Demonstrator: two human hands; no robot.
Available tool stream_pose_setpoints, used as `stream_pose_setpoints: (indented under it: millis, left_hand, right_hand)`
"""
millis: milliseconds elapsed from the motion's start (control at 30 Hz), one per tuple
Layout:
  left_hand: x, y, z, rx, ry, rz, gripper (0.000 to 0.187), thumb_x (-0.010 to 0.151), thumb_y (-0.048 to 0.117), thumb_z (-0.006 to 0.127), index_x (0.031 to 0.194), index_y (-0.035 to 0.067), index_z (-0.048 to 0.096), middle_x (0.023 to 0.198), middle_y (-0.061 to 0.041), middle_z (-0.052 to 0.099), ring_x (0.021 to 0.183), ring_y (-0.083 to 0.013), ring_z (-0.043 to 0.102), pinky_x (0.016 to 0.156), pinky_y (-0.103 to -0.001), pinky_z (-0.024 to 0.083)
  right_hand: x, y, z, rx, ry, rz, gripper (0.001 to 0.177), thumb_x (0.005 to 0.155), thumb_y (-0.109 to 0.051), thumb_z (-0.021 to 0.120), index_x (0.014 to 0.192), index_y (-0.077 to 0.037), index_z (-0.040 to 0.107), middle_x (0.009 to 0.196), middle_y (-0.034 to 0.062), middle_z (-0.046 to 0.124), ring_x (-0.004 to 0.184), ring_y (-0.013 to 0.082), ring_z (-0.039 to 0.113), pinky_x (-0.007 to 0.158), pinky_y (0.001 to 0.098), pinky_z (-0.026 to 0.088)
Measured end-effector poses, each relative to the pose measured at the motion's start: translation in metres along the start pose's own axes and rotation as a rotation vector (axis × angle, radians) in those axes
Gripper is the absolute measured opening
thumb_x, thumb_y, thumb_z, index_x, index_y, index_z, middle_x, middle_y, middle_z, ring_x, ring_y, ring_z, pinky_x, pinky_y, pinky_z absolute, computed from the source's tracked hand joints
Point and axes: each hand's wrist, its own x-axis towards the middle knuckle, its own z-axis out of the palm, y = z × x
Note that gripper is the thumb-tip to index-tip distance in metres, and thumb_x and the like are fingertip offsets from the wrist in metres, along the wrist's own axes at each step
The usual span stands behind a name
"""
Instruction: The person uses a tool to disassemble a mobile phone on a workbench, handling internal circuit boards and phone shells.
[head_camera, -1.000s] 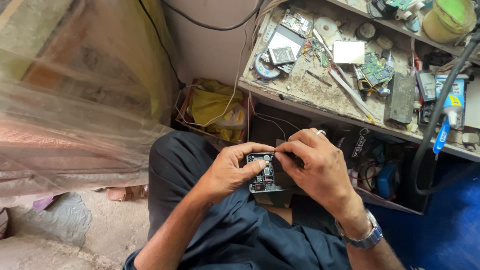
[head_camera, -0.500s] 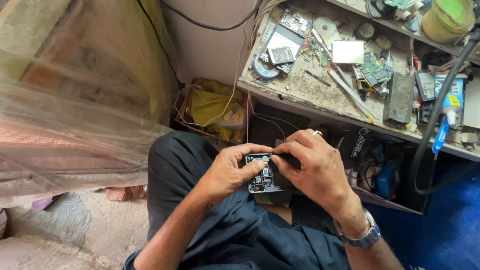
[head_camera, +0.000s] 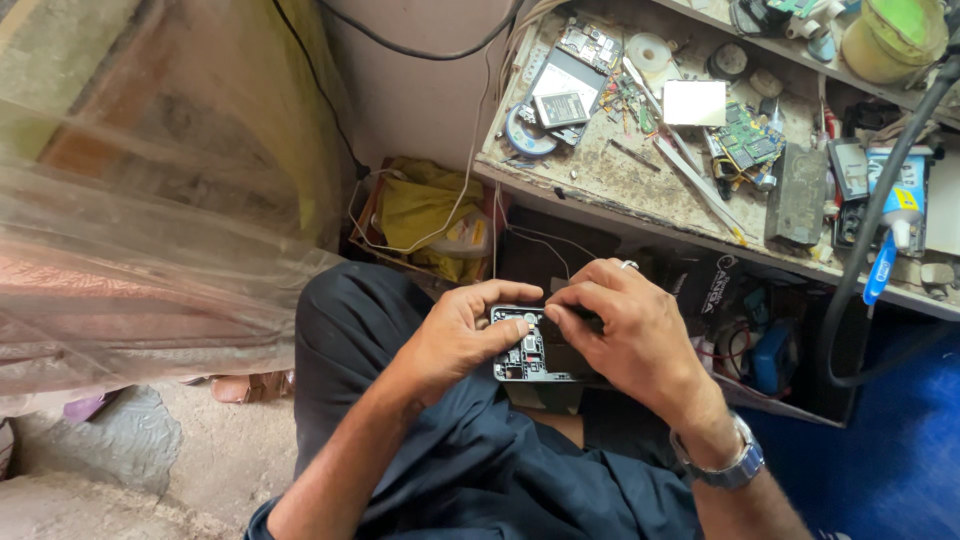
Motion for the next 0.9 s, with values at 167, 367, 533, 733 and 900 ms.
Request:
stream_pose_setpoints:
  millis: [167, 367, 533, 733, 900]
  left_hand:
    - [0.002, -0.002, -0.001, 0.006, 0.010, -0.015, 0.043, 0.093, 0.005, 0.068, 0.134, -0.004, 0.061, 0.106, -0.005, 0.072, 0.090, -0.0083, 0.067, 0.081, -0.025, 0.058]
    - [0.001, -0.004, -0.001, 0.020, 0.004, -0.002, 0.043, 0.094, 0.006, 0.068, 0.135, -0.004, 0.061, 0.107, -0.005, 0.072, 0.090, -0.0081, 0.067, 0.081, -0.025, 0.058]
    - [0.001, -0.001, -0.002, 0.033, 0.025, -0.019, 0.043, 0.094, 0.006, 0.068, 0.134, -0.004, 0.061, 0.104, -0.006, 0.072, 0.088, -0.0078, 0.067, 0.079, -0.025, 0.058]
    - [-0.002, 0.010, -0.007, -0.076, 0.048, -0.070, 0.040, 0.092, 0.006, 0.068, 0.130, -0.006, 0.064, 0.104, -0.008, 0.074, 0.086, -0.0094, 0.069, 0.078, -0.025, 0.058]
    - [-0.005, 0.013, -0.004, -0.130, 0.047, -0.107, 0.037, 0.093, 0.007, 0.069, 0.127, -0.008, 0.065, 0.101, -0.010, 0.074, 0.083, -0.0115, 0.069, 0.074, -0.027, 0.058]
  right_hand:
    - [0.002, 0.000, -0.003, 0.004, -0.039, 0.024, 0.009, 0.080, -0.013, 0.080, 0.086, -0.009, 0.075, 0.085, 0.0049, 0.067, 0.078, 0.0253, 0.065, 0.068, 0.0369, 0.053]
    - [0.004, 0.001, 0.001, -0.034, -0.053, 0.013, 0.012, 0.079, -0.018, 0.082, 0.082, -0.010, 0.074, 0.084, 0.0038, 0.068, 0.080, 0.0250, 0.066, 0.068, 0.0374, 0.054]
    - [0.002, 0.004, 0.003, -0.016, -0.051, -0.006, 0.012, 0.082, -0.018, 0.080, 0.085, -0.008, 0.074, 0.086, 0.0051, 0.068, 0.082, 0.0264, 0.066, 0.072, 0.0383, 0.054]
    - [-0.003, 0.022, -0.014, 0.149, -0.127, 0.065, 0.012, 0.090, -0.017, 0.074, 0.095, -0.006, 0.076, 0.086, 0.0065, 0.070, 0.081, 0.0216, 0.066, 0.069, 0.0339, 0.052]
    - [-0.008, 0.030, -0.015, 0.317, -0.283, 0.347, 0.019, 0.090, -0.020, 0.071, 0.098, -0.003, 0.075, 0.076, 0.0066, 0.072, 0.066, 0.0133, 0.063, 0.059, 0.0299, 0.050]
